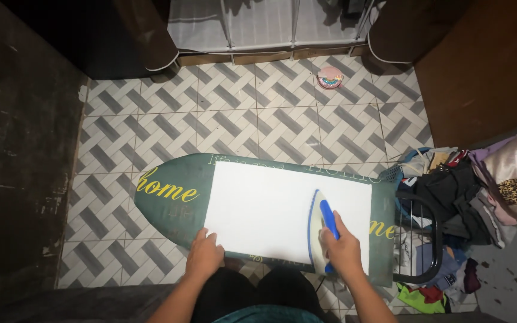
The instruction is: Ironing and folding a white piece of cloth on an ironing board.
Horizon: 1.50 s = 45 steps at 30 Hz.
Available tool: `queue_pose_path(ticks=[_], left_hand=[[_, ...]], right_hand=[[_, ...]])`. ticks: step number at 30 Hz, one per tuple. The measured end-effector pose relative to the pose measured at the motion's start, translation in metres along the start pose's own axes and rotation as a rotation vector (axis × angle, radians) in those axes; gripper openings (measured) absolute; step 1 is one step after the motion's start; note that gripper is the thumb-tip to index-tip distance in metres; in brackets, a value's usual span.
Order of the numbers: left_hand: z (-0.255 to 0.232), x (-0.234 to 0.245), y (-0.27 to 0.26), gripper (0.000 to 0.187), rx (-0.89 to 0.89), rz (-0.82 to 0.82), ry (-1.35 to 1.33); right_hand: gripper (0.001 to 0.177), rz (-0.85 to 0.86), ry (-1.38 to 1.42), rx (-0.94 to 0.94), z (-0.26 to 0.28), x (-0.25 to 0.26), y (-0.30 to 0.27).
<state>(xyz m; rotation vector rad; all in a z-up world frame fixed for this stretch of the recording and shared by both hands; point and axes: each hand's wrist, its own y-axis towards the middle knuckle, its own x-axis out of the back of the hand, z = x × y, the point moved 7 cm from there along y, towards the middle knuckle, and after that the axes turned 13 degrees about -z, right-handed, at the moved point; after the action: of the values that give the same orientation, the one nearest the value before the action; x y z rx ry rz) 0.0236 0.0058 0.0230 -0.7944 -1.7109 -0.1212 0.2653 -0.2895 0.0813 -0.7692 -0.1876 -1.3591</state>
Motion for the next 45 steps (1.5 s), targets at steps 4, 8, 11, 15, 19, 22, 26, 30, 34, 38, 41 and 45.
queue_pose_path(ticks=[4,8,11,15,19,22,26,30,34,38,41,45], left_hand=[[-0.002,0.012,0.001,0.042,0.084,-0.031,-0.079],[0.006,0.001,0.009,0.045,0.087,0.008,-0.091],[0.020,-0.006,0.014,0.047,0.078,0.032,-0.106],[0.035,-0.017,0.011,0.046,-0.020,0.005,-0.188],[0.049,-0.026,0.008,0.048,0.118,0.064,-0.411],[0.063,-0.028,0.028,0.049,-0.172,-0.477,-0.377],[0.091,-0.044,0.041,0.044,0.290,-0.250,-0.458],[0.124,-0.082,0.058,0.030,0.370,-0.186,-0.650],[0.131,-0.077,0.055,0.028,0.408,-0.167,-0.801],[0.127,-0.089,0.052,0.021,0.362,-0.057,-1.025],[0.123,-0.096,0.055,0.019,0.390,-0.016,-1.026],[0.120,-0.088,0.047,0.016,0.397,-0.037,-0.952]], right_hand=[[0.063,-0.010,0.050,0.033,0.008,-0.011,0.025],[0.064,-0.033,-0.024,0.136,0.022,-0.014,0.027],[0.064,0.013,-0.105,0.180,0.019,-0.028,0.005],[0.064,0.067,-0.083,0.132,0.030,-0.046,-0.001],[0.063,0.024,-0.070,0.136,0.064,-0.052,0.014],[0.063,0.006,-0.042,0.145,0.065,-0.052,0.008],[0.063,0.029,-0.127,0.163,0.034,-0.052,-0.022],[0.064,0.036,-0.183,0.116,0.027,-0.054,-0.034],[0.064,0.007,-0.184,0.099,0.055,-0.066,-0.007],[0.063,0.022,-0.017,0.151,0.064,-0.072,0.001],[0.063,0.041,-0.095,0.167,0.052,-0.069,-0.024],[0.065,0.077,-0.102,0.042,0.023,-0.070,-0.062]])
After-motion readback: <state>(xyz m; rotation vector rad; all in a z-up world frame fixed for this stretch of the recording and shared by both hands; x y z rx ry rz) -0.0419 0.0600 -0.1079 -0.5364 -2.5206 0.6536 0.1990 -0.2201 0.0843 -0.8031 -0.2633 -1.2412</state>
